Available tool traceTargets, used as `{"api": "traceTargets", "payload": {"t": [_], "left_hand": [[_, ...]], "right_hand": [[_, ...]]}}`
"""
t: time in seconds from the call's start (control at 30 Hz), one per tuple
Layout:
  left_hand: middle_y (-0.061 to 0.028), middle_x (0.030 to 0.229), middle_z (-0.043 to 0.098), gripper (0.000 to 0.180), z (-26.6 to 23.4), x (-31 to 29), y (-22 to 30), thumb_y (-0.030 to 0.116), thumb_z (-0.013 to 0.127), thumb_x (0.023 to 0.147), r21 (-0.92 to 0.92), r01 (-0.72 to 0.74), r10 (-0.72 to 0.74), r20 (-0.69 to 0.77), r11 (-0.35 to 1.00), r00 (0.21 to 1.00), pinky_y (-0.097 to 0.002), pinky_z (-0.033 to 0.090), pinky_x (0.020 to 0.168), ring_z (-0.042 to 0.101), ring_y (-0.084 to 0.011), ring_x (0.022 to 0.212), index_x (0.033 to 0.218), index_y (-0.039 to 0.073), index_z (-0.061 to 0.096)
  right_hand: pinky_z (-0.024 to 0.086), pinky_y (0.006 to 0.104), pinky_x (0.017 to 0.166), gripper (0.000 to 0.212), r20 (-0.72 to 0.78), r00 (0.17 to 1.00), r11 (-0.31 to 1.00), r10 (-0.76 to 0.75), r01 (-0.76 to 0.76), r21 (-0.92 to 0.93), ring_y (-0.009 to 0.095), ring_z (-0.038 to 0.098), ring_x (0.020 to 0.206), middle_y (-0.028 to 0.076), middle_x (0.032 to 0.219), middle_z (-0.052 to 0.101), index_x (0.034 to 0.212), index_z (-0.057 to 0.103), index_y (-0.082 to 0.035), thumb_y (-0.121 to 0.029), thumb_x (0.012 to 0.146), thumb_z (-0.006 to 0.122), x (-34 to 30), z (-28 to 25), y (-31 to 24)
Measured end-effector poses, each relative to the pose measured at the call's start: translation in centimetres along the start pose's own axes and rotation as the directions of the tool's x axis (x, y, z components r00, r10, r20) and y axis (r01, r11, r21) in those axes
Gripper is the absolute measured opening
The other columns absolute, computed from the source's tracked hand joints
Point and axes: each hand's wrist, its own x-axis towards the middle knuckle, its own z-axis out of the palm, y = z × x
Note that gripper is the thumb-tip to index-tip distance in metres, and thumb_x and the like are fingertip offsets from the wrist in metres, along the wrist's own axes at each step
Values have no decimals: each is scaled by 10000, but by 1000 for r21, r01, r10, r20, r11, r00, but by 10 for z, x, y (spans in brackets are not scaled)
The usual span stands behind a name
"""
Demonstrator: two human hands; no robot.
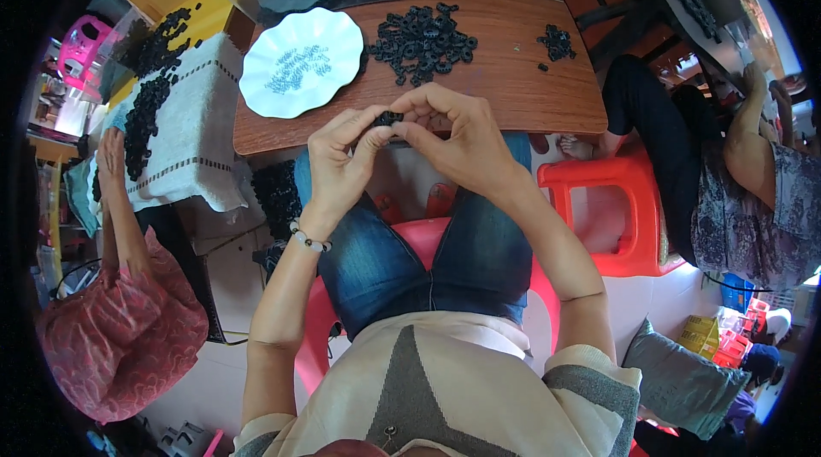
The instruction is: The person assembles small mechanical components by hand, inserting springs into black plastic pieces and fitting the parts together.
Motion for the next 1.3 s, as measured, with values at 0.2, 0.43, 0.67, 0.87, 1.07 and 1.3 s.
{"api": "traceTargets", "payload": {"t": [0.2,0.43,0.67,0.87,1.07,1.3], "left_hand": [[-120,871,732,223,0,1,-8,49,761,881,-45,16,-16,19,999,1000,-298,526,685,702,-198,776,1096,-11,766],[-57,867,703,271,1,-3,-12,106,785,896,-20,55,-54,66,998,996,-249,485,701,614,-108,776,1142,-4,758],[-111,831,724,257,-2,0,-17,105,794,871,10,106,-107,43,994,993,-286,512,654,668,-160,719,1096,-16,767],[-108,812,708,259,-1,-1,-19,102,797,866,47,123,-125,51,991,991,-282,504,644,648,-157,696,1095,-14,768],[-129,865,725,233,3,-2,-12,64,780,861,94,22,-30,93,995,995,-306,526,670,681,-205,732,1084,-1,776],[-150,927,734,260,14,-8,7,13,765,848,48,-88,78,169,995,983,-328,553,697,714,-265,794,1108,11,760]], "right_hand": [[572,249,762,170,-8,1000,998,12,-13,-55,89,683,884,70,981,737,1106,699,33,-17,943,700,1,0,4],[542,217,719,134,-94,995,1000,15,-16,-5,53,659,849,24,943,714,1087,698,21,-59,982,675,-3,-8,11],[506,199,677,133,-127,985,992,119,-113,49,42,653,836,11,910,712,1086,694,-2,-101,1007,653,-12,-21,12],[509,206,680,134,-97,971,973,218,-209,98,60,673,866,21,927,722,1096,685,-5,-100,1007,652,-41,-23,23],[524,199,675,152,-66,947,925,314,-289,247,60,670,849,40,937,728,1132,675,-12,-95,1008,645,-57,-19,31],[531,234,686,149,-42,934,883,355,-320,343,86,656,774,73,910,727,1115,680,1,-91,1000,656,-58,-21,13]]}}
